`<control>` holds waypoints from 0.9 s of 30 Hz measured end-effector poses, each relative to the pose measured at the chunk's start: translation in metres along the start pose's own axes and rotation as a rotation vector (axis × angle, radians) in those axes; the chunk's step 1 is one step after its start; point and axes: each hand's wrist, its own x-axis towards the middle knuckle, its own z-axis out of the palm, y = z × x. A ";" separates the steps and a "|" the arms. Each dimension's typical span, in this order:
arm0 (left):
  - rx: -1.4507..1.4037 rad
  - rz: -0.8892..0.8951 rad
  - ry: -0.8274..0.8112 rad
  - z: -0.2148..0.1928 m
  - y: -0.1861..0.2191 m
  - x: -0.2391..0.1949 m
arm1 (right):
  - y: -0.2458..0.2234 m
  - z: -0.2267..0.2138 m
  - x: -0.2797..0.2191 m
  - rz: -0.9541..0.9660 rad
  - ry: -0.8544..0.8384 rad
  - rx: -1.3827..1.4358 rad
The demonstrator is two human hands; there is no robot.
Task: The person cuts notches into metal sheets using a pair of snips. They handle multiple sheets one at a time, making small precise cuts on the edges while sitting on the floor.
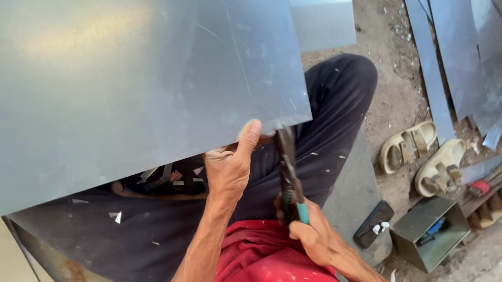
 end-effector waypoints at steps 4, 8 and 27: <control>0.007 0.052 0.043 0.006 -0.005 0.003 | -0.010 0.005 0.003 -0.090 0.039 -0.112; -0.002 0.029 0.065 0.007 -0.005 0.002 | -0.012 0.008 0.005 -0.095 0.078 -0.169; 0.046 0.208 0.190 -0.106 0.068 -0.026 | -0.008 -0.015 -0.002 -0.274 -0.418 -0.400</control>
